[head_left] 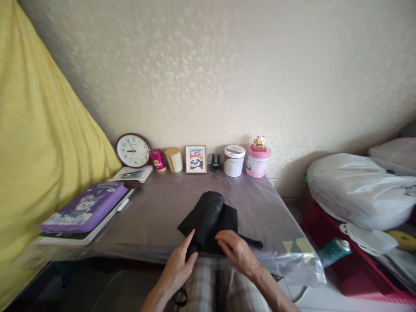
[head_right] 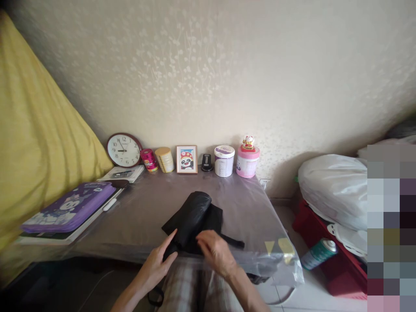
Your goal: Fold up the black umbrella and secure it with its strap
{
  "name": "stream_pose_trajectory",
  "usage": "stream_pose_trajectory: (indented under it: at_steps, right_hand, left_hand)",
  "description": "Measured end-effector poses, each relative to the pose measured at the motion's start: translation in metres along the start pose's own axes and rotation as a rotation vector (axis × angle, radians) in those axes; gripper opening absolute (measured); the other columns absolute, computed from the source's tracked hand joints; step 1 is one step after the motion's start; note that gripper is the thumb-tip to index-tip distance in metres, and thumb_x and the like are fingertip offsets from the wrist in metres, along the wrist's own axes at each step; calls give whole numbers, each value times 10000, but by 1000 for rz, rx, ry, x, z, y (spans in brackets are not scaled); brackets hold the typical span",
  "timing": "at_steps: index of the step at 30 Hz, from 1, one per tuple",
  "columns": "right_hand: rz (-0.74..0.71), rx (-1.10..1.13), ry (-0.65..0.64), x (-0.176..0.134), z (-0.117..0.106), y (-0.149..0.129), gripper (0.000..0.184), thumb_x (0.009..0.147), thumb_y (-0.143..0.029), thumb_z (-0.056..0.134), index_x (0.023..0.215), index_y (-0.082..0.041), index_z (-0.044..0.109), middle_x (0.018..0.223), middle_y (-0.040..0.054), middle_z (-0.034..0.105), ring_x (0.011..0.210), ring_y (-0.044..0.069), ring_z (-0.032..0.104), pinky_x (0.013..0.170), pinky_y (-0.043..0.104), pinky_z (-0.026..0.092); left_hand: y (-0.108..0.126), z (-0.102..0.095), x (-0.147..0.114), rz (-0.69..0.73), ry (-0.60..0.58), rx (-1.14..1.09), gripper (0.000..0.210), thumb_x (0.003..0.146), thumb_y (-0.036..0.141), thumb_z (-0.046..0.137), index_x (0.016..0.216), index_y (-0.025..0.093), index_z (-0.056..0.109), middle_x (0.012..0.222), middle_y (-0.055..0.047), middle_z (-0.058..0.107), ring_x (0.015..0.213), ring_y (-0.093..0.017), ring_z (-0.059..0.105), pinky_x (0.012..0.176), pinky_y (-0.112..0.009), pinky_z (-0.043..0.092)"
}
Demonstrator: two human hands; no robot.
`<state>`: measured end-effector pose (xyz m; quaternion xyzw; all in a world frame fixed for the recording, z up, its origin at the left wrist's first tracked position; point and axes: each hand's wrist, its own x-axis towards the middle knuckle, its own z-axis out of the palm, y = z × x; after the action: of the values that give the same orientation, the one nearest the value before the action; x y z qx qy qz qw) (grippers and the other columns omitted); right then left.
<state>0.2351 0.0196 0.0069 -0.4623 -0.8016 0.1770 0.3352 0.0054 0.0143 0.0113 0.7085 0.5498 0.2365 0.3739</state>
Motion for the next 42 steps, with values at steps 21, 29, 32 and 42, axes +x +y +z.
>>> stream_pose_trajectory:
  at_steps: [21, 29, 32, 42]
  right_hand:
    - [885, 309, 335, 50, -8, 64, 448, 772, -384, 519, 1091, -70, 510, 839, 81, 619, 685, 167, 595, 568, 250, 446]
    - [800, 664, 348, 64, -8, 42, 398, 769, -346, 508, 1090, -113, 479, 871, 76, 618, 699, 175, 605, 520, 258, 492]
    - [753, 813, 400, 73, -8, 31, 471, 728, -325, 573, 1130, -108, 459, 929, 86, 609, 769, 182, 602, 589, 275, 517]
    - [608, 616, 394, 94, 13, 33, 604, 747, -368, 538, 1218, -27, 375, 723, 35, 596, 665, 154, 572, 697, 315, 490]
  left_hand:
    - [-6, 17, -2, 106, 33, 260, 586, 868, 266, 290, 1425, 138, 159, 1339, -86, 386, 1178, -155, 424, 1010, -303, 315]
    - [-4, 16, -5, 110, 9, 233, 592, 868, 272, 292, 1426, 124, 159, 1323, -113, 403, 1170, -179, 439, 1000, -324, 328]
    - [-3, 17, -7, 130, 2, 247, 597, 872, 270, 288, 1430, 124, 138, 1334, -114, 390, 1177, -176, 433, 994, -307, 333]
    - [1, 18, -9, 145, -28, 385, 599, 880, 264, 262, 1425, 79, 98, 1308, -167, 400, 1155, -204, 451, 958, -341, 373]
